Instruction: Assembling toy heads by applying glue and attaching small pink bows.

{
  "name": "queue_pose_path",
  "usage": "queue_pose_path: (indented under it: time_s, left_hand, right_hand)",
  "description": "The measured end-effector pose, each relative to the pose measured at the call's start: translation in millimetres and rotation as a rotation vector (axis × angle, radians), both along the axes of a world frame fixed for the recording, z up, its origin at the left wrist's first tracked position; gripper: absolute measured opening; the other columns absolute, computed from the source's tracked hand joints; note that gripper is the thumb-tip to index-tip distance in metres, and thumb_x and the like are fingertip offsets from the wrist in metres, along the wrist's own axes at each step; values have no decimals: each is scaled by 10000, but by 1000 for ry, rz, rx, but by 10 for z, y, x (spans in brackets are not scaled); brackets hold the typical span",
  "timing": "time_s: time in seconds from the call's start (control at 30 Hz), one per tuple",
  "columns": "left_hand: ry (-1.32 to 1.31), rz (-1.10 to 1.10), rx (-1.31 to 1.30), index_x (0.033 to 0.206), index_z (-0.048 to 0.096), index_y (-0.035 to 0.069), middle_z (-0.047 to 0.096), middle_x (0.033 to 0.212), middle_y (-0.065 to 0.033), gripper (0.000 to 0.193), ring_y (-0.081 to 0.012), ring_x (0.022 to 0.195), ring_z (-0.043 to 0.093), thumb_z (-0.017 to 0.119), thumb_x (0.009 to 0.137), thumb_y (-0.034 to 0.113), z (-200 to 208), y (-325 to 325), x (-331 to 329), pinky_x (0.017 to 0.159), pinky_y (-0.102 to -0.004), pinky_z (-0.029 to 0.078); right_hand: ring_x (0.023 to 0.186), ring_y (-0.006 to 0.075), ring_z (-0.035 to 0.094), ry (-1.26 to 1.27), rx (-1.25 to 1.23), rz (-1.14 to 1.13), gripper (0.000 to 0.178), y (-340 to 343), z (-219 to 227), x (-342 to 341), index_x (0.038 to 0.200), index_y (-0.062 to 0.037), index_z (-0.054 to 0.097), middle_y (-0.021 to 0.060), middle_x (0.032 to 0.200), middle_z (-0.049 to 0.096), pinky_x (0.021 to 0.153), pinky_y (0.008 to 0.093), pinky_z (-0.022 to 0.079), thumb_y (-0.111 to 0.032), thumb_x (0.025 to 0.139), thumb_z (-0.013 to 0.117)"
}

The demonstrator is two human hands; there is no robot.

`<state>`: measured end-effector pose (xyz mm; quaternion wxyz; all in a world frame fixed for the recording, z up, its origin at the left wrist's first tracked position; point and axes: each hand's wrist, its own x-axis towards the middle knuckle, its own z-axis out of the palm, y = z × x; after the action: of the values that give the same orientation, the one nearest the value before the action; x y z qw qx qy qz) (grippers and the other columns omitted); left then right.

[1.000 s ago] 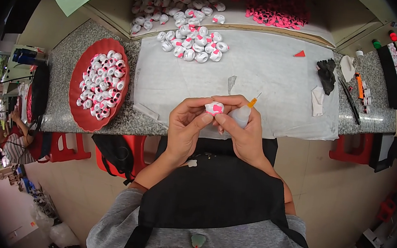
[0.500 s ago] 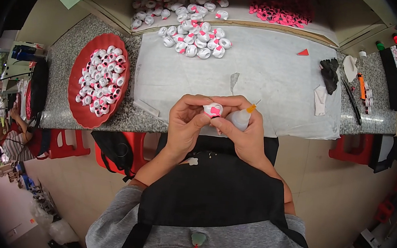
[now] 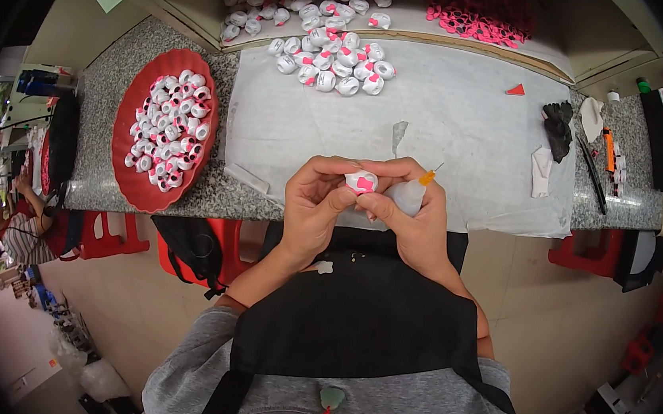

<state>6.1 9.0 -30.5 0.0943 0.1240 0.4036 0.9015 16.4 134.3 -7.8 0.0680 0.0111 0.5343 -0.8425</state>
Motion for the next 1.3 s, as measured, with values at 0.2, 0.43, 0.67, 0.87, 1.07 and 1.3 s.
queue_pose_path:
  time_s: [0.2,0.43,0.67,0.87,1.07,1.3]
  left_hand:
    - [-6,77,-134,970,449,-45,515,911,-126,217,-156,833,514,491,760,-16,8,-36,36,660,-245,452]
    - [73,-11,-85,969,452,-27,503,929,-127,205,-165,823,510,479,766,-10,40,-10,53,650,-269,460]
    - [38,91,-192,975,447,-25,515,898,-95,196,-131,778,514,465,785,22,43,-67,69,658,-234,427]
    - [360,996,-917,861,518,2,501,868,-97,173,-202,829,465,544,690,-4,186,-857,-348,747,-286,355]
    - [564,873,-1462,955,537,82,491,875,-103,313,-255,806,474,578,650,22,322,-919,-539,721,-320,375]
    - [573,409,-1850,906,517,76,495,701,-94,242,-247,643,521,575,672,70,115,-278,-892,550,-354,426]
  right_hand:
    - [590,95,488,-30,-23,9,232,-30,-26,-18,909,26,496,60,683,523,526,197,381,20,685,553]
    - [582,120,501,-59,14,10,221,14,85,47,883,23,490,86,697,529,513,210,397,0,675,559]
    - [576,101,474,-67,-32,-13,299,-120,-20,-25,958,11,483,74,720,527,531,204,383,-12,670,561]
    - [617,77,414,3,254,5,500,8,47,-95,1088,-27,410,39,759,485,587,188,366,24,617,570]
    - [659,102,404,51,230,-107,458,112,-22,-100,1056,-35,357,64,888,397,599,209,348,32,623,491]
    - [752,167,443,135,92,2,335,246,-48,22,992,-10,378,91,981,357,602,264,386,6,658,398]
